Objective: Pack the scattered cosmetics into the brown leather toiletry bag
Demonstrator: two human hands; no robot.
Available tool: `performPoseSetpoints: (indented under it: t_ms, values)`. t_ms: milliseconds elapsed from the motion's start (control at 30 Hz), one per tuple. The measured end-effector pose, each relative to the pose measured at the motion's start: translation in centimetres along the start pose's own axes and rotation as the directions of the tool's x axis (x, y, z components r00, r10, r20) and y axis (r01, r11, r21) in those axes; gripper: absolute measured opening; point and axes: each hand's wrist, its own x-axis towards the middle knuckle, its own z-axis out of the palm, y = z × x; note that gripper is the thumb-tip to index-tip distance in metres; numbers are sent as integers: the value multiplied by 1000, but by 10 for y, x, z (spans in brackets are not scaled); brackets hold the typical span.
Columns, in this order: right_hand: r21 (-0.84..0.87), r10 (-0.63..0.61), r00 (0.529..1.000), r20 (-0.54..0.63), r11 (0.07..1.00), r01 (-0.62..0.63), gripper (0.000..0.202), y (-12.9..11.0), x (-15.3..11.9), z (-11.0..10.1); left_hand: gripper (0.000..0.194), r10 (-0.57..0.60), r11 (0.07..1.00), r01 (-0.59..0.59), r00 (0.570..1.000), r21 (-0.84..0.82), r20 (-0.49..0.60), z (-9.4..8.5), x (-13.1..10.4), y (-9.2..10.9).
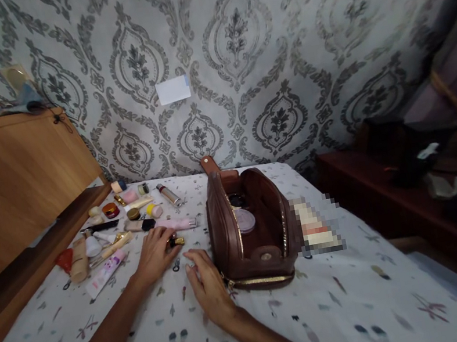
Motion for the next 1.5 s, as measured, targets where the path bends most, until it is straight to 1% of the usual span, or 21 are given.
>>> performPoseSetpoints:
  t_ms: [167, 300, 400, 500, 567, 633, 700, 800, 867, 933, 1033, 1100, 1167, 1233, 1267, 1333, 1433, 1500]
  values:
    - [-6, -10, 1000, 7, 1000, 10, 25, 0, 0, -1, 19, 12, 995, -22, 995, 98, 102, -12, 0, 0]
    - [2, -5, 1000, 13, 1000, 5, 25, 2, 1, -1, 21, 3, 996, -16, 989, 92, 147, -20, 3, 5]
    - [-5, -3, 1000, 17, 1000, 3, 24, 4, 1, 0, 39, 51, 997, -61, 984, 50, 170, -19, 15, 15]
    - [-27, 0, 1000, 17, 1000, 1, 24, 6, 0, 1, 60, 113, 992, -121, 970, 24, 214, -11, 33, 26]
    - [-33, -12, 1000, 17, 999, 12, 24, 8, -1, 1, 65, 131, 990, -141, 962, 22, 239, -5, 44, 32]
    - [-40, -20, 1000, 18, 999, 21, 25, 10, -2, 1, 62, 136, 988, -149, 958, 31, 253, -2, 50, 36]
    - [-56, -17, 1000, 20, 998, 18, 27, 12, -2, 0, 54, 142, 986, -159, 955, 45, 261, -3, 50, 36]
    - [-84, -9, 1000, 19, 996, 10, 29, 15, -3, 0, 35, 179, 978, -202, 943, 55, 282, -12, 39, 31]
    - [-94, -9, 1000, 11, 996, 10, 30, 16, -3, 1, 28, 218, 969, -243, 926, 43, 308, -18, 28, 26]
    - [-99, -10, 1000, 7, 995, 11, 31, 17, -4, 0, 27, 258, 958, -284, 906, 30, 335, -24, 17, 20]
    - [-99, -10, 1000, 12, 995, 11, 31, 17, -4, 0, 28, 288, 941, -332, 886, 62, 363, -31, 5, 15]
    - [-98, -5, 1000, 11, 995, 6, 31, 16, -4, 0, 26, 296, 933, -350, 880, 86, 372, -35, 1, 13]
    - [-98, -1, 1000, 3, 995, 1, 30, 16, -4, 0, 22, 302, 934, -351, 871, 61, 389, -40, 3, 12]
    - [-95, 0, 1000, 2, 995, 0, 30, 15, -3, 0, 22, 301, 943, -332, 867, 11, 397, -43, 11, 9]
    - [-96, 1, 1000, 6, 995, 0, 30, 15, -3, 0, 25, 292, 949, -316, 873, -4, 391, -43, 18, 8]
    - [-110, 1, 1000, 14, 994, 0, 30, 16, -3, 0, 34, 254, 962, -273, 903, 6, 346, -40, 35, 6]
    - [-132, -6, 1000, 16, 991, 8, 30, 17, -3, 0, 45, 161, 978, -188, 956, 90, 244, -27, 68, 2]
    - [-136, -14, 1000, 9, 991, 15, 30, 18, -3, 0, 54, 106, 979, -138, 974, 151, 200, -13, 89, -1]
